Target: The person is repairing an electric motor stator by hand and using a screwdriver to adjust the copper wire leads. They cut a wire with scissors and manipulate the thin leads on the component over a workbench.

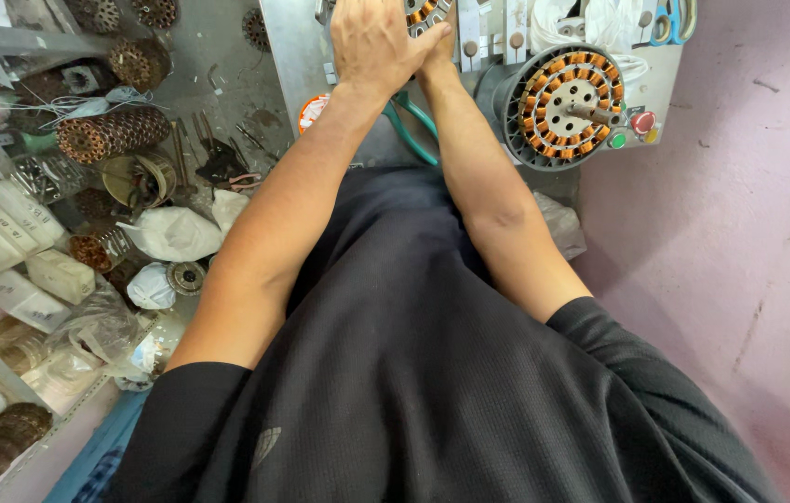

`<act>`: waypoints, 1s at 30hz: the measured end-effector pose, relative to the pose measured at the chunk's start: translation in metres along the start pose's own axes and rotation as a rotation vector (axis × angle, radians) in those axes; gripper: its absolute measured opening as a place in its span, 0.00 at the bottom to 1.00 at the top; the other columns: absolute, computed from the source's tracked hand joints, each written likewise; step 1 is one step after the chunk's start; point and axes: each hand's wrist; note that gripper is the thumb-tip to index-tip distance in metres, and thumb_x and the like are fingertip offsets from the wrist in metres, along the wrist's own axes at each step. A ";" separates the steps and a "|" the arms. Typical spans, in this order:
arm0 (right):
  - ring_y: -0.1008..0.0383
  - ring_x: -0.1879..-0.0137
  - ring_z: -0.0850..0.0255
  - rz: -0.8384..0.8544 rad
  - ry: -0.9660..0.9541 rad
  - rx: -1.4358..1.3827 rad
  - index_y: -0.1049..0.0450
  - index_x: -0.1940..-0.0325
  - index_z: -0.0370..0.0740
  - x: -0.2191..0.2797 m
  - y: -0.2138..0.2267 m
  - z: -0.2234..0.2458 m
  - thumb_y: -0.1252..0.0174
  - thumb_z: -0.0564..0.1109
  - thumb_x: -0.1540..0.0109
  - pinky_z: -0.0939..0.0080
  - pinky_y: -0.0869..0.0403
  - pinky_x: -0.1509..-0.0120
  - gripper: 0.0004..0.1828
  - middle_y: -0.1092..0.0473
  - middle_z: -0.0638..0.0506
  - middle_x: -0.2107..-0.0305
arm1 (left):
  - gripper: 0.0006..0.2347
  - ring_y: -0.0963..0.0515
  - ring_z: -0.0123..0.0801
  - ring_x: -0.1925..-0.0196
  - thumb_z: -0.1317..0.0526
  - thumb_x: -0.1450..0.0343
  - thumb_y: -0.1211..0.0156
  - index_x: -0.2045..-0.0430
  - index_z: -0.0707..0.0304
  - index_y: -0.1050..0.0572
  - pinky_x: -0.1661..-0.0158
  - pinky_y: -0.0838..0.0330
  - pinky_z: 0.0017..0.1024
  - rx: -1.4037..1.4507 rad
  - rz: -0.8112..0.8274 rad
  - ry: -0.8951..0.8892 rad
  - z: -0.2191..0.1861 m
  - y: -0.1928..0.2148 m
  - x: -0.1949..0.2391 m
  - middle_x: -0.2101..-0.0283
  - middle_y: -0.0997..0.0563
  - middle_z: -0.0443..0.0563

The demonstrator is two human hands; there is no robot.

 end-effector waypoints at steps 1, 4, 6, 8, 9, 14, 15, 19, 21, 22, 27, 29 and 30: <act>0.21 0.43 0.57 0.003 0.004 0.004 0.29 0.40 0.40 -0.004 0.001 0.000 0.41 0.44 0.33 0.58 0.24 0.38 0.18 0.23 0.49 0.48 | 0.25 0.23 0.53 0.61 0.40 0.40 0.25 0.70 0.65 0.23 0.60 0.30 0.47 -0.017 -0.035 -0.026 -0.001 0.000 -0.001 0.67 0.21 0.59; 0.21 0.43 0.57 0.013 0.011 0.006 0.30 0.40 0.40 -0.007 0.000 0.000 0.40 0.44 0.33 0.58 0.24 0.37 0.18 0.23 0.49 0.48 | 0.25 0.22 0.52 0.63 0.40 0.40 0.25 0.71 0.65 0.22 0.60 0.30 0.47 -0.043 -0.090 -0.064 0.000 0.002 0.003 0.69 0.21 0.59; 0.21 0.42 0.57 0.020 0.010 0.010 0.30 0.40 0.40 -0.003 0.001 0.000 0.40 0.44 0.34 0.58 0.24 0.37 0.18 0.23 0.49 0.48 | 0.22 0.21 0.50 0.65 0.41 0.39 0.25 0.72 0.62 0.21 0.61 0.30 0.48 -0.013 -0.067 -0.048 -0.001 -0.002 0.003 0.70 0.20 0.57; 0.22 0.42 0.57 0.025 0.013 0.012 0.30 0.40 0.40 -0.002 0.002 0.002 0.40 0.44 0.34 0.58 0.24 0.37 0.18 0.23 0.49 0.47 | 0.21 0.21 0.50 0.67 0.41 0.39 0.26 0.73 0.62 0.20 0.63 0.31 0.47 -0.014 -0.014 -0.021 0.001 -0.004 0.003 0.72 0.20 0.57; 0.22 0.42 0.57 0.024 0.017 0.016 0.30 0.39 0.40 -0.003 0.003 0.003 0.40 0.44 0.34 0.58 0.24 0.37 0.19 0.23 0.49 0.47 | 0.21 0.21 0.50 0.68 0.41 0.38 0.26 0.74 0.61 0.19 0.64 0.31 0.47 -0.014 0.010 -0.007 0.001 -0.005 0.003 0.73 0.20 0.57; 0.22 0.42 0.57 0.044 0.034 0.015 0.31 0.39 0.40 -0.008 0.002 0.010 0.40 0.44 0.34 0.58 0.24 0.36 0.19 0.24 0.49 0.47 | 0.21 0.20 0.48 0.71 0.39 0.40 0.28 0.78 0.60 0.20 0.67 0.30 0.46 -0.077 -0.065 -0.054 0.003 -0.007 0.005 0.76 0.20 0.54; 0.22 0.42 0.56 0.043 0.035 0.015 0.31 0.39 0.40 -0.008 0.002 0.011 0.40 0.44 0.34 0.58 0.24 0.36 0.19 0.24 0.49 0.47 | 0.21 0.20 0.48 0.72 0.39 0.40 0.27 0.79 0.59 0.20 0.67 0.30 0.46 -0.077 -0.065 -0.061 0.003 -0.009 0.005 0.77 0.20 0.54; 0.22 0.41 0.56 0.043 0.033 0.022 0.31 0.39 0.40 -0.006 0.006 0.013 0.40 0.44 0.34 0.57 0.25 0.36 0.20 0.24 0.48 0.46 | 0.21 0.21 0.47 0.75 0.39 0.39 0.27 0.78 0.58 0.19 0.71 0.31 0.46 -0.056 -0.064 -0.074 0.006 -0.015 0.006 0.78 0.21 0.53; 0.22 0.41 0.56 0.039 0.031 0.029 0.31 0.38 0.40 -0.005 0.009 0.011 0.39 0.44 0.34 0.57 0.25 0.36 0.20 0.24 0.48 0.46 | 0.19 0.21 0.46 0.75 0.40 0.39 0.27 0.78 0.57 0.19 0.70 0.31 0.45 -0.038 -0.093 -0.089 0.008 -0.015 0.008 0.78 0.21 0.53; 0.22 0.41 0.56 0.043 0.026 0.030 0.31 0.38 0.40 -0.003 0.010 0.011 0.39 0.44 0.34 0.57 0.25 0.36 0.20 0.24 0.48 0.46 | 0.20 0.21 0.47 0.75 0.40 0.39 0.27 0.78 0.58 0.19 0.71 0.31 0.45 -0.035 -0.085 -0.081 0.008 -0.015 0.008 0.78 0.21 0.53; 0.23 0.40 0.56 0.045 0.031 0.029 0.32 0.38 0.40 -0.005 0.005 0.011 0.39 0.44 0.34 0.57 0.25 0.35 0.21 0.24 0.48 0.46 | 0.22 0.21 0.49 0.72 0.39 0.39 0.26 0.78 0.61 0.20 0.68 0.31 0.47 -0.056 -0.031 -0.048 0.007 -0.013 0.004 0.76 0.20 0.55; 0.23 0.40 0.56 0.044 0.038 0.029 0.32 0.38 0.40 -0.009 0.003 0.011 0.39 0.44 0.34 0.57 0.25 0.35 0.21 0.25 0.48 0.46 | 0.24 0.21 0.50 0.67 0.38 0.41 0.26 0.75 0.63 0.21 0.64 0.31 0.47 -0.077 -0.100 -0.071 0.004 -0.010 0.005 0.73 0.20 0.56; 0.23 0.40 0.56 0.048 0.040 0.027 0.32 0.38 0.40 -0.012 0.001 0.012 0.39 0.44 0.34 0.57 0.25 0.35 0.21 0.25 0.48 0.45 | 0.25 0.21 0.51 0.65 0.38 0.41 0.26 0.73 0.64 0.22 0.63 0.31 0.46 -0.088 -0.134 -0.082 0.004 -0.008 0.005 0.71 0.20 0.57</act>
Point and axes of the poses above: each hand's wrist, its own x-axis away from the middle knuckle, its own y-axis out of the back of the hand, z = x × y
